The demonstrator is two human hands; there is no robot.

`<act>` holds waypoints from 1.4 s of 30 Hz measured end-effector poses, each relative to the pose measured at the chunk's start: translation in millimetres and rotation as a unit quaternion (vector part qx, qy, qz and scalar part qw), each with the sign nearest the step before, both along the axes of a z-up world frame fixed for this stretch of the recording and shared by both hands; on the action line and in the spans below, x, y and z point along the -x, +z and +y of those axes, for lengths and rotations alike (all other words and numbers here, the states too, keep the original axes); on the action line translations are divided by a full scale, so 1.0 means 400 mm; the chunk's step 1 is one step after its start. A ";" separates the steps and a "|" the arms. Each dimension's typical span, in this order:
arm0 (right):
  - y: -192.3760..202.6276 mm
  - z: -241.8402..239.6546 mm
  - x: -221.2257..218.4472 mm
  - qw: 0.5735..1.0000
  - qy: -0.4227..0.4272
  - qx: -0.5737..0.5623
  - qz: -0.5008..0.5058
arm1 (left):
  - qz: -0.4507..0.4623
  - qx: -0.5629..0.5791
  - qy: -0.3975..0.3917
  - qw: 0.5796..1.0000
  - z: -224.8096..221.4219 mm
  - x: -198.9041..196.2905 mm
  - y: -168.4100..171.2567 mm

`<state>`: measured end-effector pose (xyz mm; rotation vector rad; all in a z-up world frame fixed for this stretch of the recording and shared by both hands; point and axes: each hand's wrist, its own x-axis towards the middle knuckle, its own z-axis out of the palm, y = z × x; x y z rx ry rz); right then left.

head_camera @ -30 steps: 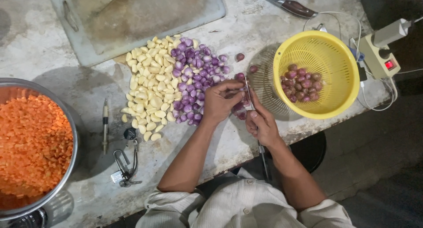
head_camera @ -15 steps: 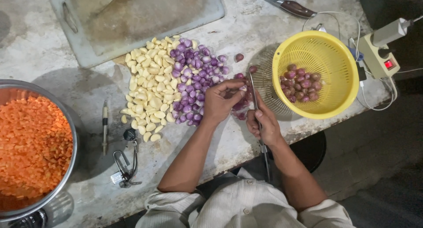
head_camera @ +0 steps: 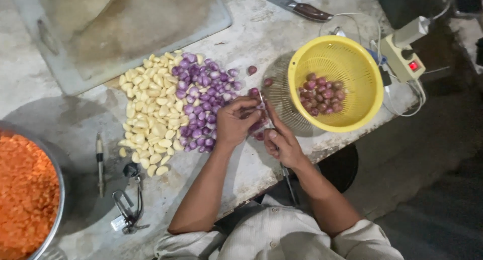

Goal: The person is peeling the outer skin of shallots using a small knife to trim the ends and their fingers to remove the skin.

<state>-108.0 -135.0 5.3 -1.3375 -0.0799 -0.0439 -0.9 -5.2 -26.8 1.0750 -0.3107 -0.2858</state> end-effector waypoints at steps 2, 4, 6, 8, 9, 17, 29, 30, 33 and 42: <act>0.004 -0.003 -0.002 1.000 -0.006 0.011 -0.004 | -0.006 -0.005 -0.003 1.000 -0.003 0.002 0.011; -0.006 -0.005 -0.004 1.000 -0.007 0.020 -0.008 | -0.012 -0.013 0.000 1.000 -0.001 0.001 0.014; -0.028 -0.010 0.002 0.999 -0.018 0.027 -0.007 | -0.024 -0.020 0.004 1.000 0.002 0.002 0.008; -0.025 -0.008 0.001 0.999 -0.025 0.026 -0.001 | -0.030 -0.020 0.007 0.999 0.001 0.002 0.017; -0.023 -0.007 -0.001 0.999 -0.030 0.025 0.006 | -0.035 -0.021 0.011 0.999 0.001 0.001 0.021; -0.011 -0.012 0.006 0.999 -0.031 -0.008 0.025 | -0.040 -0.044 0.019 0.998 0.005 0.001 0.042; -0.042 -0.016 0.005 0.993 -0.034 -0.108 0.031 | -0.011 -0.080 0.022 0.997 0.012 0.011 0.057; -0.038 -0.016 0.008 0.992 -0.038 -0.112 0.033 | -0.014 -0.084 0.015 0.996 0.008 0.013 0.055; -0.031 -0.018 0.005 0.995 -0.032 -0.087 0.039 | 0.007 -0.078 0.001 0.997 0.006 0.012 0.059; -0.009 -0.010 -0.001 0.997 -0.043 -0.061 0.031 | 0.019 -0.035 0.011 0.999 -0.004 0.009 0.039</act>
